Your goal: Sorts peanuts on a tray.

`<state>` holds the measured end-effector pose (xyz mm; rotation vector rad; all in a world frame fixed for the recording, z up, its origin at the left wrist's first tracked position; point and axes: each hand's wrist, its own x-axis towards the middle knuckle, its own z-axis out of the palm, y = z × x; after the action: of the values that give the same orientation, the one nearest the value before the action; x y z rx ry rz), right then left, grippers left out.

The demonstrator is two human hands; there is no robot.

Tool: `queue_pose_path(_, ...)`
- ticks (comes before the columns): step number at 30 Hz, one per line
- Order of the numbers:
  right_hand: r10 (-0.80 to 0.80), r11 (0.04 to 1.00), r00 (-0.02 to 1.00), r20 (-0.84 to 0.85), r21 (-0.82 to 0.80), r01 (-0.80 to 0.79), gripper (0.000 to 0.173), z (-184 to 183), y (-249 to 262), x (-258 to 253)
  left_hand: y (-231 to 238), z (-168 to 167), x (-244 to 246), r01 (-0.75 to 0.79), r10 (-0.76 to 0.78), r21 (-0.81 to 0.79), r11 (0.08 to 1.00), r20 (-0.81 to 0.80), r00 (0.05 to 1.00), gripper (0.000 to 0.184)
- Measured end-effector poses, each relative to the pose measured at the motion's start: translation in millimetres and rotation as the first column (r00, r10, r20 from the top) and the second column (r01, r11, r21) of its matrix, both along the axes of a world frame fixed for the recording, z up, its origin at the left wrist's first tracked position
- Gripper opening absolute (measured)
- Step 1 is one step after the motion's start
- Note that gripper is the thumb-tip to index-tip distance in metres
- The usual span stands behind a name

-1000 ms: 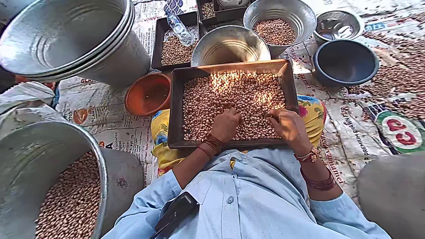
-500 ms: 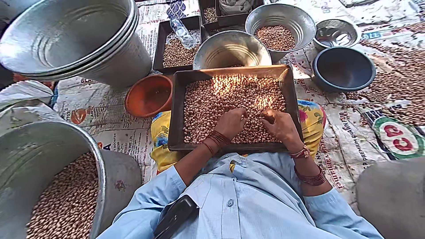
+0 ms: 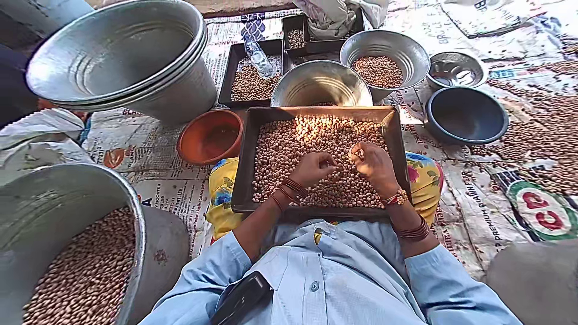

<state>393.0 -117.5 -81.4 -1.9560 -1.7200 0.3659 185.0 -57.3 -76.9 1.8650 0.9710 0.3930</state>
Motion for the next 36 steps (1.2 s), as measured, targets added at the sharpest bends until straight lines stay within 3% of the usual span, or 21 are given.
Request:
queue_pose_path(2,0.023,1.0,1.0,0.019,-0.006,-0.023,0.019,-5,3,-1,12,7,-22,-0.158,0.168,-0.071,0.985,0.177,0.97,0.015)
queue_pose_path(5,0.032,0.999,0.999,-0.02,0.005,-0.032,0.016,-10,4,1,35,6,-38,-0.328,0.323,0.0,0.945,0.163,0.932,0.024)
queue_pose_path(8,0.028,0.998,0.997,-0.076,-0.052,-0.032,0.017,-8,2,4,41,18,-36,-0.292,0.302,0.201,0.935,-0.017,0.953,0.017)
queue_pose_path(13,-0.034,0.991,0.991,-0.13,-0.132,0.016,0.02,3,-16,9,40,27,-56,-0.26,0.335,0.436,0.862,-0.104,0.936,0.011)
queue_pose_path(16,-0.114,0.986,0.934,-0.34,-0.157,0.064,0.018,0,-31,18,25,27,-78,-0.262,0.373,0.44,0.859,-0.185,0.909,0.012)
queue_pose_path(20,-0.101,0.988,0.751,-0.652,-0.153,0.0,0.019,-7,-36,16,10,14,-88,-0.225,0.365,0.441,0.869,-0.263,0.893,0.017)
queue_pose_path(24,0.079,0.975,0.873,-0.482,-0.145,-0.168,0.017,12,-24,-18,11,12,-98,-0.332,0.491,0.508,0.795,-0.215,0.844,0.019)
queue_pose_path(27,0.196,0.971,0.942,-0.273,-0.078,-0.225,0.022,17,-11,-48,12,19,-107,-0.364,0.537,0.474,0.802,-0.305,0.787,0.016)
queue_pose_path(36,0.364,0.931,0.926,0.096,-0.056,-0.36,0.021,3,25,-104,8,-1,-107,-0.303,0.427,0.332,0.893,-0.416,0.803,0.02)
